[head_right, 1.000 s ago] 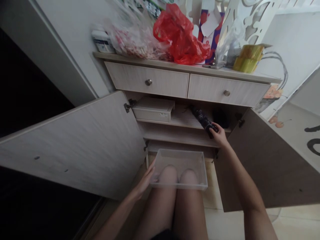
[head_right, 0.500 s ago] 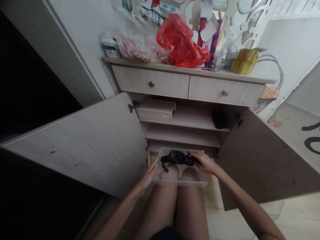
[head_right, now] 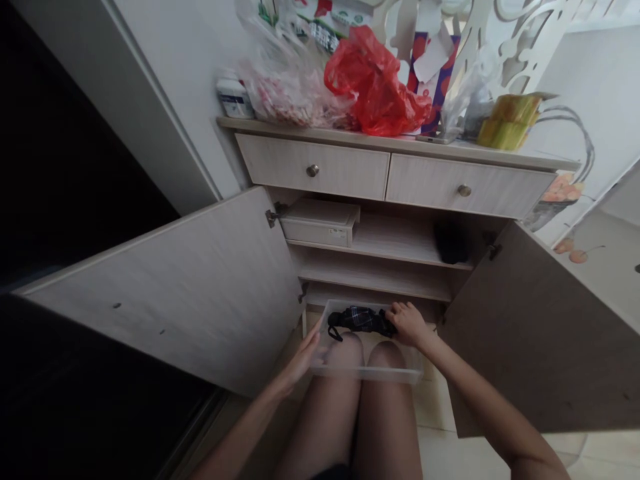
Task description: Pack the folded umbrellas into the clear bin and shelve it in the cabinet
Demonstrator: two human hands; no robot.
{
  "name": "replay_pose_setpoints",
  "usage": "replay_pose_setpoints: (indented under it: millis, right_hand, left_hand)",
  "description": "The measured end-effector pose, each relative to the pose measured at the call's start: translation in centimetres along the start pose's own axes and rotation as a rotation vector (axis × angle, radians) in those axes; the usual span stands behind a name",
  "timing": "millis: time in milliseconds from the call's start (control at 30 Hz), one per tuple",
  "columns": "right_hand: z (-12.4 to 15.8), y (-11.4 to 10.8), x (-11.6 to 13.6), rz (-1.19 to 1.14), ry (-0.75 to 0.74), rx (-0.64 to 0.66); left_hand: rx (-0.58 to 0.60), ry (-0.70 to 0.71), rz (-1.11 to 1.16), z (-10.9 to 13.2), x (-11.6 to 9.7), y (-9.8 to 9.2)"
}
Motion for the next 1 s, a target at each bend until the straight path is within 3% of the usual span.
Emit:
replay_pose_setpoints:
  millis: [67, 100, 167, 233, 333, 400, 500, 700, 833, 933, 1000]
  right_hand:
    - [-0.5, -2.3, -2.5, -0.108, 0.031, -0.066]
    - [-0.8, -3.8, -4.8, -0.145, 0.118, -0.143]
    - [-0.9, -7.0, -10.8, -0.131, 0.416, -0.347]
    - [-0.7, -9.0, -16.3, -0.039, 0.702, -0.465]
    - [-1.6, -8.6, -22.0, -0.001, 0.933, -0.375]
    - [-2.3, -7.2, -23.9, -0.057, 0.998, -0.292]
    - [-2.7, -5.8, -24.4, -0.116, 1.045, -0.31]
    - [-1.6, -5.0, -23.7, -0.337, 1.066, -0.526]
    - [1.0, -4.3, -24.1, -0.569, 1.09, -0.703]
    - [3.5, -3.3, -22.8, -0.913, 0.921, -0.929]
    - [5.0, -3.2, -20.4, -1.036, 0.696, -0.957]
  left_hand:
    - [-0.018, -0.027, -0.007, 0.0, 0.0, -0.1]
    - [-0.026, -0.038, -0.013, 0.1, -0.1, -0.1]
    - [-0.03, -0.047, -0.024, 0.2, -0.4, 0.0]
    - [-0.027, -0.049, -0.038, 0.3, -0.6, 0.1]
    - [-0.028, -0.055, -0.057, 0.2, -0.6, 0.2]
    - [-0.027, -0.057, -0.051, 0.0, -0.3, 0.2]
    - [-0.028, -0.055, -0.035, -0.4, 0.4, 0.1]
    - [-0.033, -0.042, -0.032, -0.5, 0.7, 0.0]
    - [-0.028, -0.027, -0.032, -0.1, 0.1, 0.1]
    - [-0.021, -0.035, -0.013, 0.0, -0.1, 0.1]
    - [-0.02, -0.05, -0.008, 0.0, -0.1, 0.1]
Point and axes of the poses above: each hand's wrist, its own z-axis away from the middle knuckle, its own y-axis out of the palm, x = y × z, the point moved 8 cm from there along -z, towards the middle knuckle, and after that the axes turned 1 degree about x, right-handed, at the moved point
